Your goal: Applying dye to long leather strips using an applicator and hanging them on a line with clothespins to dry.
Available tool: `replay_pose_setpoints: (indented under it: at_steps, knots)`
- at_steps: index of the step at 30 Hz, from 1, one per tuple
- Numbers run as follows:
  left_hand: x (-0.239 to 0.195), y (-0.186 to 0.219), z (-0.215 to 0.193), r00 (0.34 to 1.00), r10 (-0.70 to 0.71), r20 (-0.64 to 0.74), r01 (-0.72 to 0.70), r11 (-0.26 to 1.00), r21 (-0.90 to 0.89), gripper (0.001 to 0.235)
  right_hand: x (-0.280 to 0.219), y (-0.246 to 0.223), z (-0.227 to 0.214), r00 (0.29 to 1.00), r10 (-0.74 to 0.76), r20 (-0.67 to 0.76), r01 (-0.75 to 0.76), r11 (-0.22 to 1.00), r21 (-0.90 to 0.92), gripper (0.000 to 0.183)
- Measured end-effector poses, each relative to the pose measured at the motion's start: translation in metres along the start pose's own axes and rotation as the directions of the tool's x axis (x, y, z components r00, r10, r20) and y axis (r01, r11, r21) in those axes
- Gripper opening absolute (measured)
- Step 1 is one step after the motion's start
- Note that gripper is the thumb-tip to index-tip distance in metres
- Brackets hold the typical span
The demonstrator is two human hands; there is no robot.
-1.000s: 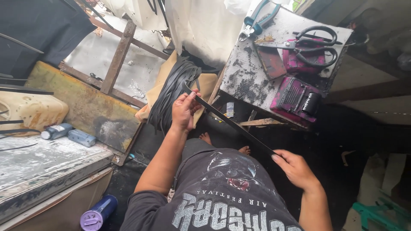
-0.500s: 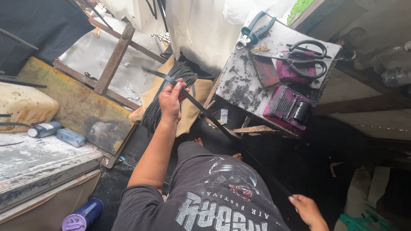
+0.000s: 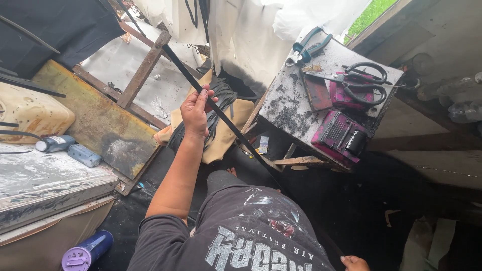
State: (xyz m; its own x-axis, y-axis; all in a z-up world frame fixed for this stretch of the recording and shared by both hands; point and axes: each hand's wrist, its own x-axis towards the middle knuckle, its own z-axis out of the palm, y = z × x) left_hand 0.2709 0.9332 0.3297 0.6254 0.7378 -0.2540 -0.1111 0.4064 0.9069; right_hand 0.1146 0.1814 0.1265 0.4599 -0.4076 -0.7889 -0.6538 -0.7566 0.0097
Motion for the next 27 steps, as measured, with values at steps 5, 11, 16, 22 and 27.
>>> replay_pose_setpoints:
  at_steps: [5,11,16,22,27]
  knots:
    - [-0.001,-0.006,-0.003,0.997,0.043,0.064,-0.040,0.998,-0.044,0.026,-0.022,-0.022,0.005,1.000,0.019,-0.006,-0.019,1.000,-0.020,0.031]
    - [-0.013,0.009,0.008,0.983,0.062,0.175,-0.021,0.974,-0.227,0.032,-0.032,-0.058,0.024,0.999,-0.021,0.044,0.017,0.997,0.080,0.033]
    - [-0.050,0.011,0.030,0.905,0.088,0.417,0.017,0.970,-0.242,0.031,-0.057,-0.125,0.035,0.981,-0.193,0.023,0.194,0.981,-0.021,0.026]
    - [-0.095,0.020,0.055,0.720,0.041,0.693,-0.001,0.998,-0.058,0.031,-0.124,-0.216,0.022,0.895,-0.440,0.075,0.446,0.890,-0.097,0.042]
    - [-0.114,0.002,0.068,0.575,0.021,0.818,-0.066,0.998,0.022,0.023,-0.173,-0.257,-0.019,0.675,-0.707,-0.213,0.735,0.619,0.277,0.025]
